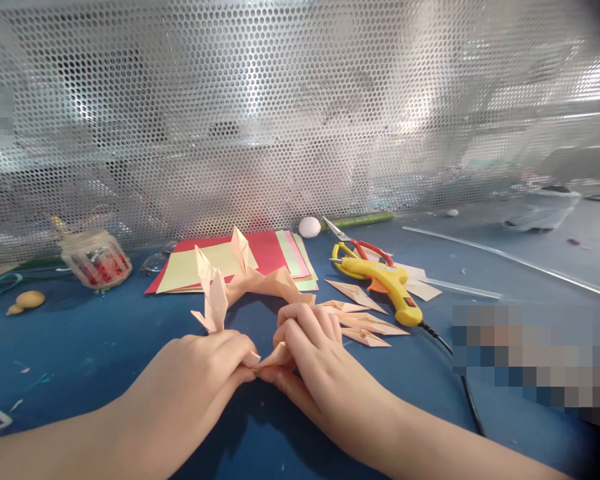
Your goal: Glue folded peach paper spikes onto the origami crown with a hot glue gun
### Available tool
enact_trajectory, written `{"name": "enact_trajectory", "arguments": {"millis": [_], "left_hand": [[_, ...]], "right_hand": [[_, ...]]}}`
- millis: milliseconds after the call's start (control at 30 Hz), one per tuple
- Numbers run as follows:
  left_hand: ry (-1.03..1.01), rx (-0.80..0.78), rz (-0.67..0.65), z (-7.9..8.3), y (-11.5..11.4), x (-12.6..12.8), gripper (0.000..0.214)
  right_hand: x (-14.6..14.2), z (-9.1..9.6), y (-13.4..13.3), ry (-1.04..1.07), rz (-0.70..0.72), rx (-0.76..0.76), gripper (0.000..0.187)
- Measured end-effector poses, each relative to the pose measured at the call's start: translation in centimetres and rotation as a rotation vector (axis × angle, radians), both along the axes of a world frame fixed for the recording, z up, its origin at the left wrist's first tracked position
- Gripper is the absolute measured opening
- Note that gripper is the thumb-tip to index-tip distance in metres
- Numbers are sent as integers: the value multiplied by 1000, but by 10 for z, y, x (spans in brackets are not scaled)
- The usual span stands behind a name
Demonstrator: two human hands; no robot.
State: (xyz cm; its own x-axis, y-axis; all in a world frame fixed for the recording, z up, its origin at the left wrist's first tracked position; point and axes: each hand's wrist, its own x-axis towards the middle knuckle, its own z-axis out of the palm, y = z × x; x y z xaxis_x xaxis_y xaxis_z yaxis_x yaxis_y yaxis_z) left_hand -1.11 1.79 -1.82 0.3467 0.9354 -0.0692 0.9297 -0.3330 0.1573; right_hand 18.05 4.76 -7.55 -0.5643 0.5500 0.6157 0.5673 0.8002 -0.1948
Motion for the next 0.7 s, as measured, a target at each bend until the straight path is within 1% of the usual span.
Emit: {"name": "enact_trajectory", "arguments": {"millis": [133,300,533,700], "left_hand": [[6,-7,2,1,0,2,22],[-13,-1,-34,0,0,2,25],[-34,8,-71,-4,-2,-3,30],[-51,4,-72,-3,-2,-3,29]], "right_hand": [[0,1,-1,2,-5,21,17],[-1,0,-1,3,-5,34,16],[0,2,-1,0,3,12,18],[1,4,-1,-13,9,-33,17]]}}
